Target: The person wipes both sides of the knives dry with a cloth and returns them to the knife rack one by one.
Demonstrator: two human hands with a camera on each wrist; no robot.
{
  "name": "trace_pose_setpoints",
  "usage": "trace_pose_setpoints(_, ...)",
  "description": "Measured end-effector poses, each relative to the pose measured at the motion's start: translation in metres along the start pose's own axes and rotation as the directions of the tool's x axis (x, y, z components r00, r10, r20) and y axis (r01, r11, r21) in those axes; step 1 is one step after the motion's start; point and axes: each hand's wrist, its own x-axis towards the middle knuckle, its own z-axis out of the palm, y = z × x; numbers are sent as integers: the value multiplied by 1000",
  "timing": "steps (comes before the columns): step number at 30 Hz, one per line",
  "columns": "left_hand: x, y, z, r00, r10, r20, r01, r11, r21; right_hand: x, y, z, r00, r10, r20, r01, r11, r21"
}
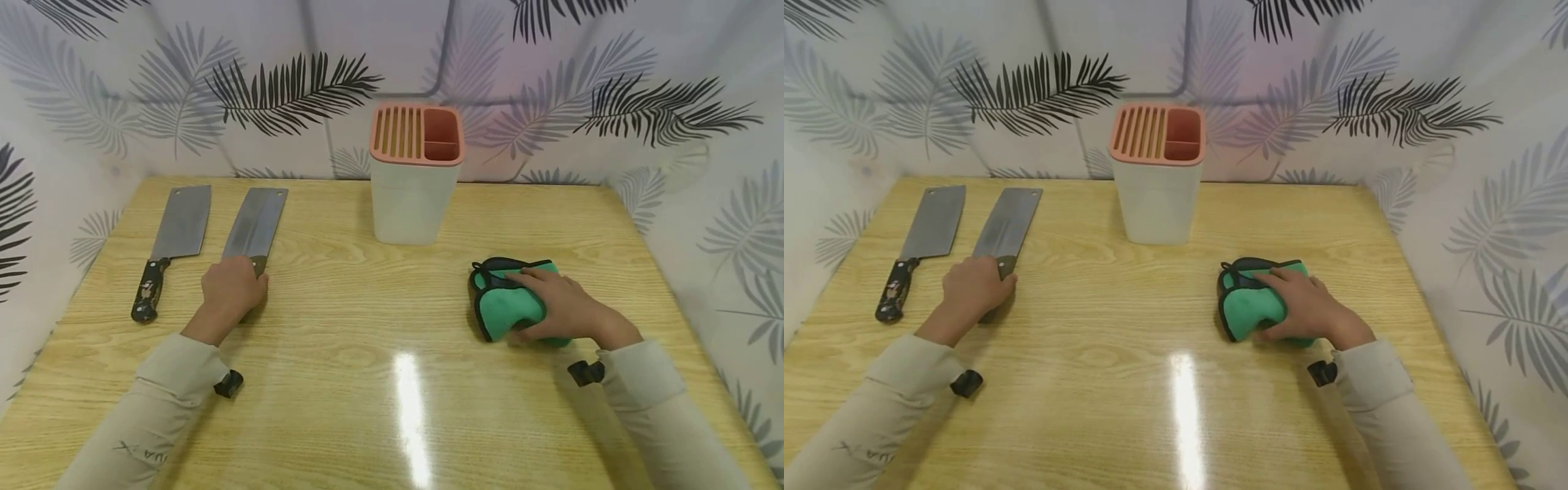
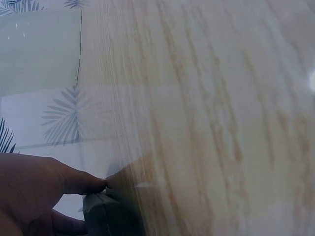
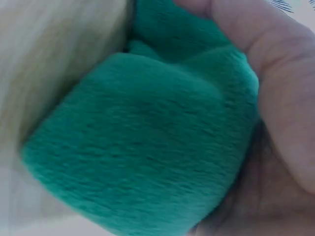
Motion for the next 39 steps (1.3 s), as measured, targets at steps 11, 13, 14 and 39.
trace_pose_setpoints(11,1,1,-1,1000,-13,-12,12,999,-43,4,7,11,998,-48,-49,49,999,10)
trace_pose_setpoints(13,1,-1,1,999,-28,-18,27,998,-53,5,6,13,998,-44,-54,44,999,-8)
trace_pose_setpoints(14,2,-2,2,999,-36,-20,34,998,-59,5,6,13,998,-42,-56,42,999,-15)
trace_pose_setpoints(39,-1,-14,-9,965,-4,-262,-75,953,-292,6,5,16,998,-16,-66,13,999,-49)
